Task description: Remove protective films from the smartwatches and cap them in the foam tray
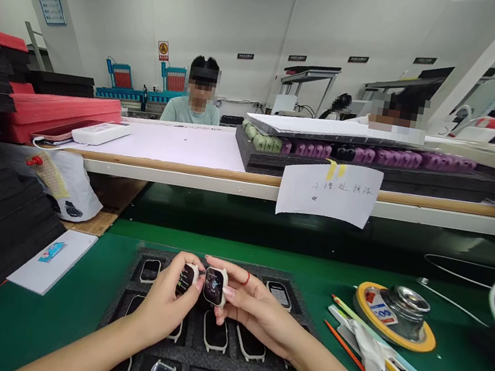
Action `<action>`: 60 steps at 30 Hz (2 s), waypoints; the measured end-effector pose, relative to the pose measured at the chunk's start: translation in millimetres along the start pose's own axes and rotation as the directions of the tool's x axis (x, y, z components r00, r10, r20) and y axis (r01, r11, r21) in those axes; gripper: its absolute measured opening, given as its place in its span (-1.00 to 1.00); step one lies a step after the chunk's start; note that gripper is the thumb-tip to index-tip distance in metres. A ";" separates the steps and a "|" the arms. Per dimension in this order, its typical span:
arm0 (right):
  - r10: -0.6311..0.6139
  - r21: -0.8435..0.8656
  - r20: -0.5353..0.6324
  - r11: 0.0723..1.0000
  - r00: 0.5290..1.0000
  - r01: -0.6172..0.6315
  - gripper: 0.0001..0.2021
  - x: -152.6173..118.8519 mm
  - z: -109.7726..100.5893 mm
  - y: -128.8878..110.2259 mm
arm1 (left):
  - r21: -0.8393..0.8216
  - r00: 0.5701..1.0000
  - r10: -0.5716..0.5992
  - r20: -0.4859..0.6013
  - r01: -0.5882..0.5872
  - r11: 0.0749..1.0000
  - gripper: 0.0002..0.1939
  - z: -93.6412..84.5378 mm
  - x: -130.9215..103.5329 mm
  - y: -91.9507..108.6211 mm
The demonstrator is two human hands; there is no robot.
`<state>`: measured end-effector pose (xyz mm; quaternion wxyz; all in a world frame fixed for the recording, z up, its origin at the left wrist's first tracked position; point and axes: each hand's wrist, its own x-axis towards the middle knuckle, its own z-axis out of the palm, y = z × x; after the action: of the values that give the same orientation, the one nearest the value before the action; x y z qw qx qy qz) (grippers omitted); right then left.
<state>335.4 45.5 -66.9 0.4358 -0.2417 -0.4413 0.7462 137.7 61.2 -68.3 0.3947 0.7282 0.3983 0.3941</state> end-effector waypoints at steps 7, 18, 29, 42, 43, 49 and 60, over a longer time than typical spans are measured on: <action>-0.036 -0.019 0.016 0.999 0.999 0.037 -0.57 0.5 -1.5 0.4 | -0.008 1.000 -0.006 -0.016 0.006 1.000 -0.89 0.3 0.4 0.9; 0.003 0.017 0.033 1.000 0.999 -0.004 -0.53 -0.5 -1.5 -1.6 | -0.009 1.000 -0.008 -0.016 0.008 1.000 -0.85 0.4 -0.4 -0.4; 0.010 0.037 -0.002 0.999 1.000 -0.010 -0.53 -0.7 -0.9 -2.7 | 0.031 1.000 -0.012 -0.026 0.013 0.999 -0.90 0.0 -0.1 2.9; 0.012 0.075 -0.037 0.997 0.999 -0.009 -0.55 0.1 -2.3 -2.2 | 0.073 0.999 0.015 -0.040 -0.012 0.997 -0.92 -0.6 0.9 5.1; 0.011 0.075 -0.039 0.997 0.999 -0.008 -0.55 0.1 -2.6 -1.8 | 0.075 0.999 0.017 -0.043 -0.014 0.997 -0.92 -0.5 0.4 4.9; -0.008 0.070 -0.040 0.997 0.999 0.011 -0.54 0.3 -3.0 -1.1 | 0.080 0.999 0.017 -0.040 -0.014 0.997 -0.88 1.2 -0.9 1.7; -0.038 0.071 -0.012 0.997 0.999 0.039 -0.56 -0.1 -2.7 -1.1 | 0.103 0.999 0.023 -0.033 -0.020 0.995 -0.89 -0.2 -0.3 2.8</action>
<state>337.9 46.9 -67.3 0.4607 -0.2216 -0.4167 0.7516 138.2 60.0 -65.8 0.3458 0.7448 0.4168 0.3897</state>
